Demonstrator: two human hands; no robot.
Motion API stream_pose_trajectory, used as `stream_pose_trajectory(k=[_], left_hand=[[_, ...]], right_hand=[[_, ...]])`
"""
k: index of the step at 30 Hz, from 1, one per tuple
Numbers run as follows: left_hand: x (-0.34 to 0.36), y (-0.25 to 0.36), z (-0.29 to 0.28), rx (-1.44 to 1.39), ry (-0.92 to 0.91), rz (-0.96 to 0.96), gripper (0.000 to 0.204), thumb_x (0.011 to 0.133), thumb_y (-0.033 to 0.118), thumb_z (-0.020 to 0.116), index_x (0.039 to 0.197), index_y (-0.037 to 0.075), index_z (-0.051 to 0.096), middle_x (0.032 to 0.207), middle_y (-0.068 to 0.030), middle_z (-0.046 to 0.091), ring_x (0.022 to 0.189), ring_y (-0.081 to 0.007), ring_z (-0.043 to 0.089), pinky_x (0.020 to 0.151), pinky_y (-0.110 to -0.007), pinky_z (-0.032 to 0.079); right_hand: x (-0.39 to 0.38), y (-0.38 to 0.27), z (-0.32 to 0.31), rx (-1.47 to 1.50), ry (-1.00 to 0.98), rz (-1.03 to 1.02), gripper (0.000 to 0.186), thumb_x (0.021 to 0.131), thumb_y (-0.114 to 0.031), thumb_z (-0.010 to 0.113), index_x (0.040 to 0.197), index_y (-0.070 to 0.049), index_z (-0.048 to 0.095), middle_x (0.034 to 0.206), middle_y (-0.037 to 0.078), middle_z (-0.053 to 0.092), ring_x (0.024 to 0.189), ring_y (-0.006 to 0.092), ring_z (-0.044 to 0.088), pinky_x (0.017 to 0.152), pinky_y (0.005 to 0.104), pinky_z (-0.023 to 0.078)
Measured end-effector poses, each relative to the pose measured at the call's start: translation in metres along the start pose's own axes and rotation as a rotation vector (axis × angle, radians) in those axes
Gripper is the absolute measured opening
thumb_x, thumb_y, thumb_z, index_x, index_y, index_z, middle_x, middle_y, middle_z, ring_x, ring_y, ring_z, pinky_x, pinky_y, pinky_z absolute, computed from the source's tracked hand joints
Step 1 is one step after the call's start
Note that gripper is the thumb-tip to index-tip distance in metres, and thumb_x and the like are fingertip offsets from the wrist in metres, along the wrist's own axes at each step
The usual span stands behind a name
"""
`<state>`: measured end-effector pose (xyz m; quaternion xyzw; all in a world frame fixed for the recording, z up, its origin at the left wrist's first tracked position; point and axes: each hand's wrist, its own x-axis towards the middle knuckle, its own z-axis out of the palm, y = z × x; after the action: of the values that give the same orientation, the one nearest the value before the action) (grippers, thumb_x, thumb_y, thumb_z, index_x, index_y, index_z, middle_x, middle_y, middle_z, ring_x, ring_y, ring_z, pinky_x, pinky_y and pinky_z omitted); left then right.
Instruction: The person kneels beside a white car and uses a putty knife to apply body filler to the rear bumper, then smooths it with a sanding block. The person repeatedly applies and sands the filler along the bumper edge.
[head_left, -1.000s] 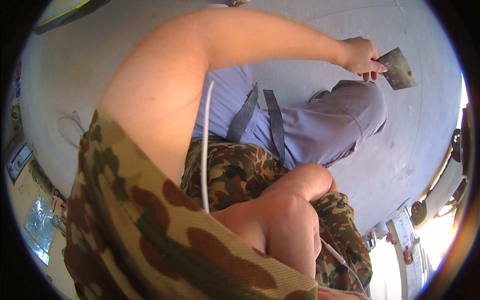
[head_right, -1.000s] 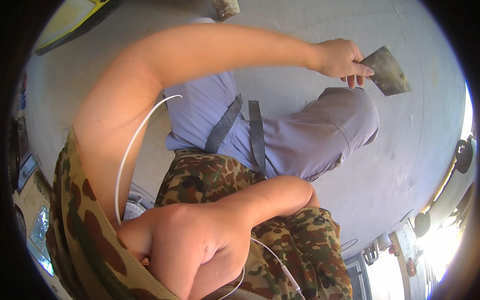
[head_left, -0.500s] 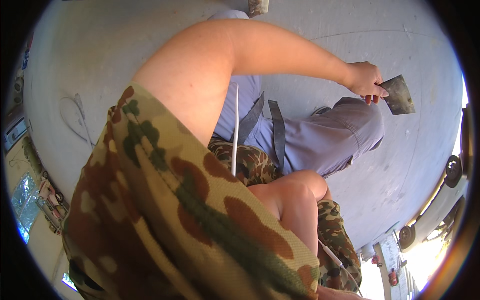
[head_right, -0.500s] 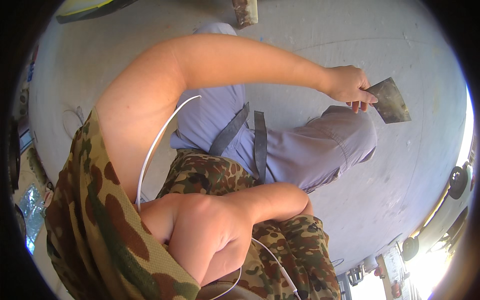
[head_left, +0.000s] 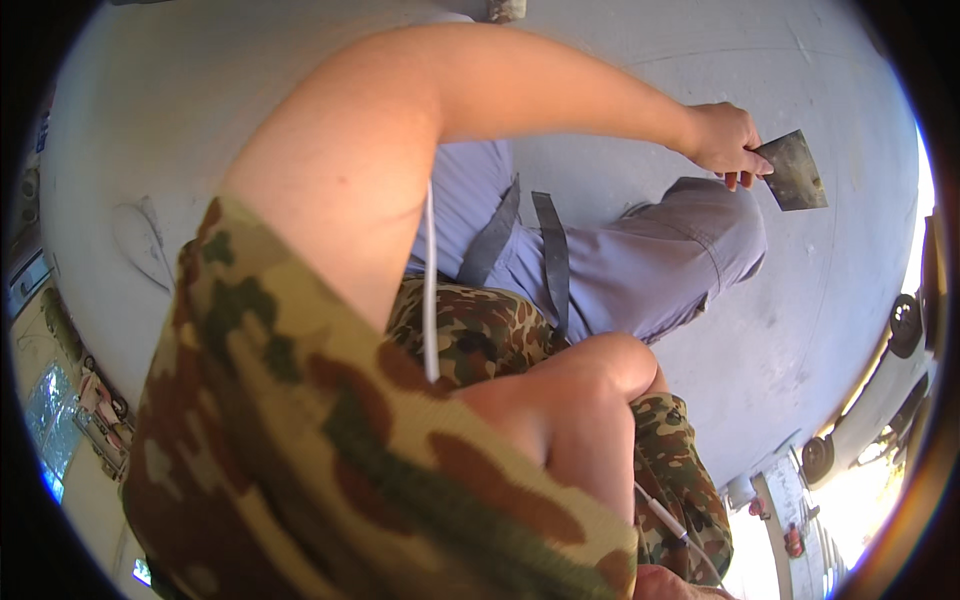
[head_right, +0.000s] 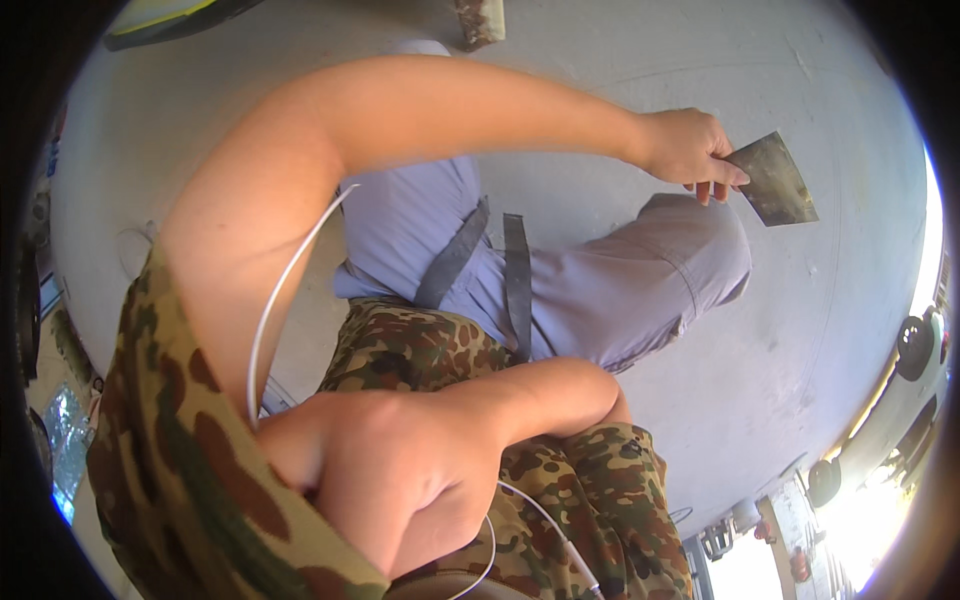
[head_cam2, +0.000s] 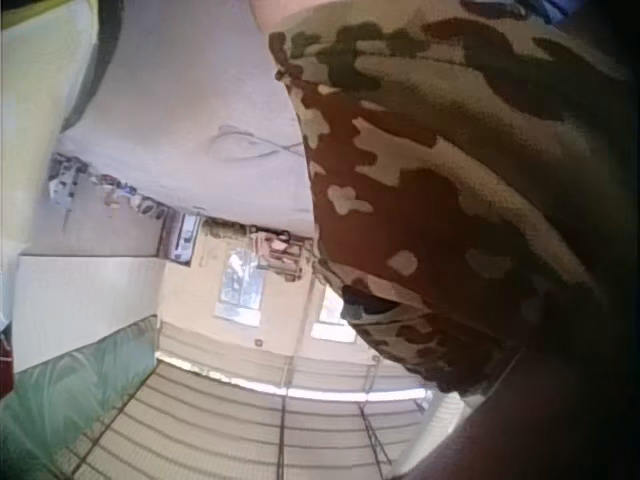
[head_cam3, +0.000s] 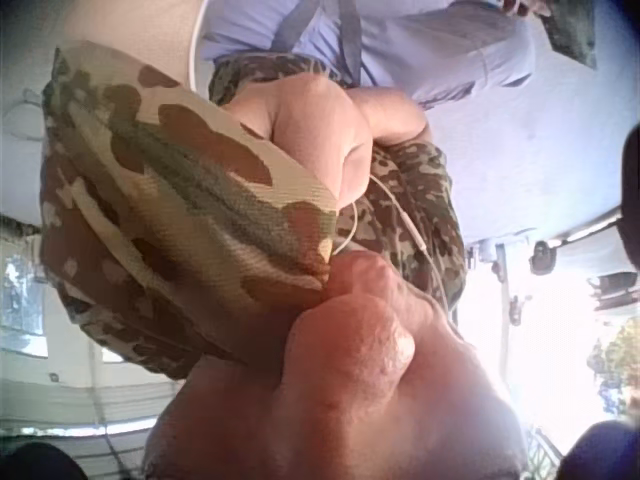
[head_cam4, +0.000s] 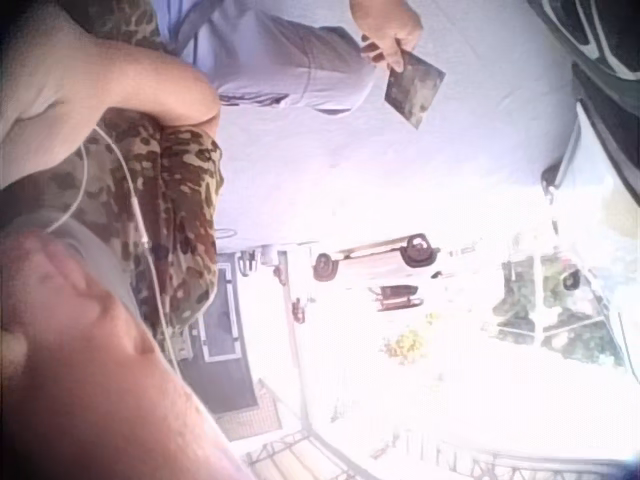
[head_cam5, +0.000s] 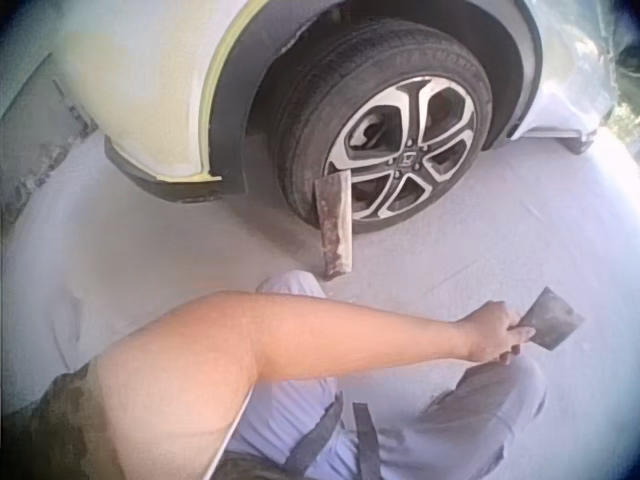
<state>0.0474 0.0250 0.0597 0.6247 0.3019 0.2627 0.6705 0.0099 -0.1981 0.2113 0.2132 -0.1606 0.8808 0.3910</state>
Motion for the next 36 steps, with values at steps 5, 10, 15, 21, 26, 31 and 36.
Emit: stream_pose_trajectory(k=[5,10,15,21,26,31,36], left_hand=[[-0.014,0.001,0.001,0.01,-0.009,-0.014,0.043,0.107,0.039,0.063,0.105,-0.001,0.078,0.102,-0.0076,0.08,0.088,-0.0154,0.077,0.08,-0.032,0.061],[-0.012,-0.023,-0.01,-0.015,0.047,-0.019,0.042,0.106,0.039,0.064,0.099,0.001,0.079,0.095,-0.0069,0.08,0.084,-0.0152,0.076,0.076,-0.032,0.06],[-0.004,-0.042,-0.024,0.049,0.036,-0.008,0.045,0.106,0.044,0.064,0.096,0.002,0.079,0.094,-0.0073,0.079,0.083,-0.0148,0.074,0.076,-0.032,0.059],[-0.012,-0.039,-0.039,0.068,0.164,-0.078,0.046,0.107,0.045,0.064,0.102,0.001,0.078,0.095,-0.0077,0.078,0.086,-0.0147,0.073,0.076,-0.03,0.057],[0.012,-0.025,-0.045,0.008,0.189,-0.029,0.046,0.11,0.039,0.061,0.104,-0.003,0.077,0.096,-0.0098,0.078,0.084,-0.0168,0.073,0.074,-0.031,0.055],[0.052,-0.033,-0.022,-0.024,0.019,0.038,0.042,0.111,0.034,0.059,0.113,-0.005,0.075,0.098,-0.0114,0.078,0.085,-0.0185,0.073,0.075,-0.032,0.055],[0.095,-0.068,0.037,-0.047,-0.135,-0.123,0.033,0.11,0.028,0.062,0.115,-0.001,0.077,0.1,-0.0093,0.079,0.085,-0.0171,0.073,0.075,-0.031,0.056]], right_hand=[[0.004,-0.006,-0.021,-0.018,0.137,0.019,0.012,0.104,-0.003,0.062,0.105,0.002,0.073,0.113,0.014,0.068,0.095,0.0243,0.065,0.084,0.0391,0.05],[-0.021,-0.046,-0.068,-0.441,0.567,0.418,0.025,0.103,-0.006,0.067,0.125,0.003,0.073,0.124,0.009,0.072,0.107,0.0153,0.066,0.094,0.0312,0.052],[-0.057,-0.076,-0.08,-0.913,0.656,0.389,0.019,0.101,-0.005,0.069,0.117,0.002,0.076,0.114,0.01,0.075,0.102,0.016,0.067,0.089,0.0317,0.054],[-0.129,-0.157,-0.054,-1.669,0.85,0.133,0.01,0.094,-0.005,0.075,0.086,0.002,0.074,0.088,0.008,0.075,0.075,0.0144,0.069,0.067,0.0275,0.053],[-0.189,-0.259,-0.079,-1.526,1.617,-0.405,0.016,0.096,-0.013,0.075,0.088,0.001,0.071,0.076,0.002,0.069,0.068,0.0106,0.065,0.063,0.0251,0.049],[-0.206,-0.305,-0.158,-1.069,1.15,-0.439,0.06,0.102,-0.027,0.07,0.155,-0.004,0.052,0.144,0.014,0.063,0.122,0.0238,0.066,0.092,0.0356,0.054],[-0.231,-0.3,-0.207,-0.724,1.034,-0.689,0.023,0.107,-0.021,0.067,0.125,-0.008,0.069,0.121,0.009,0.075,0.115,0.0238,0.071,0.088,0.038,0.056]])
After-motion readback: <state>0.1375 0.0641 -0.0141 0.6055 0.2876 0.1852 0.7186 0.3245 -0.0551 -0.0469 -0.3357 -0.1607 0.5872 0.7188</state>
